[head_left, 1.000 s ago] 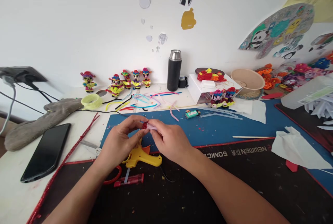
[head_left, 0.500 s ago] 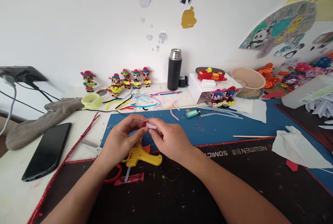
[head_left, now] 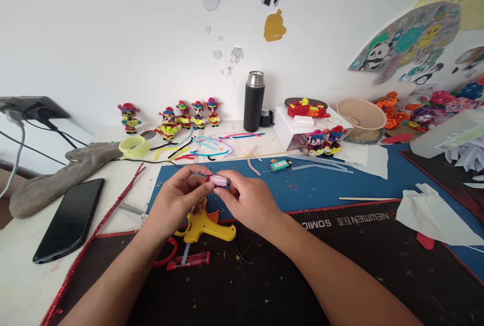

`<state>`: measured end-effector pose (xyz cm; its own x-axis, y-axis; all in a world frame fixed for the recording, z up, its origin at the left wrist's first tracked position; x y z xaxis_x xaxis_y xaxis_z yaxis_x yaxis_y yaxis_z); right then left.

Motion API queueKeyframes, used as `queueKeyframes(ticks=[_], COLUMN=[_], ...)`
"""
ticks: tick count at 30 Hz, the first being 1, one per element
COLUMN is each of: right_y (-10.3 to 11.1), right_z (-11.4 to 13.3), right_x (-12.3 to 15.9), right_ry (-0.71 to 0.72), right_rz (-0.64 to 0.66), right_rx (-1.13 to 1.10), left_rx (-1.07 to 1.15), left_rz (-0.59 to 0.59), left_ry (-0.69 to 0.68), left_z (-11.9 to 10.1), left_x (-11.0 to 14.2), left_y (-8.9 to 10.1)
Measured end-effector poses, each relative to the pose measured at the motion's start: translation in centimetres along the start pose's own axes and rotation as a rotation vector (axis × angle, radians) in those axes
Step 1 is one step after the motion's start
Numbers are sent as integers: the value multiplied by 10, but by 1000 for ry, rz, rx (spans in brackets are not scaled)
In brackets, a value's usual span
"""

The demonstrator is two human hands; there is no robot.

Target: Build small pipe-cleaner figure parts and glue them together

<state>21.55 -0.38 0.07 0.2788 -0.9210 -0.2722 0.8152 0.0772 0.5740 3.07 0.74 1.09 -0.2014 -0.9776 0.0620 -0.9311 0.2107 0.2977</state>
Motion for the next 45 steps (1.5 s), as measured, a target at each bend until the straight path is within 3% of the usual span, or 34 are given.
queueKeyframes(ticks=[9, 19, 36, 45], right_y=[4, 7, 5, -1], right_z=[1, 2, -3, -7], right_x=[-1, -3, -5, -4], right_ry=[4, -41, -89, -179], right_rz=[37, 50, 38, 106], right_rx=[-14, -164, -317, -496], left_rx=[-32, -107, -9, 5], left_rz=[27, -41, -54, -101], left_ry=[-30, -96, 5, 95], left_z=[1, 3, 5, 8], left_x=[-2, -3, -2, -3], left_y=[0, 2, -3, -4])
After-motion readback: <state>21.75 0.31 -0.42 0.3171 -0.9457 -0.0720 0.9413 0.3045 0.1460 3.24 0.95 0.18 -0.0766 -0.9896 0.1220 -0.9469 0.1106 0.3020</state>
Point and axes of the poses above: each hand's wrist, its own x-axis away from the middle knuckle, its own y-axis out of the back of the hand, z = x × y, the point moved 2 cm from there along -x, towards the middle knuckle, and after that the axes turned 12 degrees about -x, right-handed, at the moved point
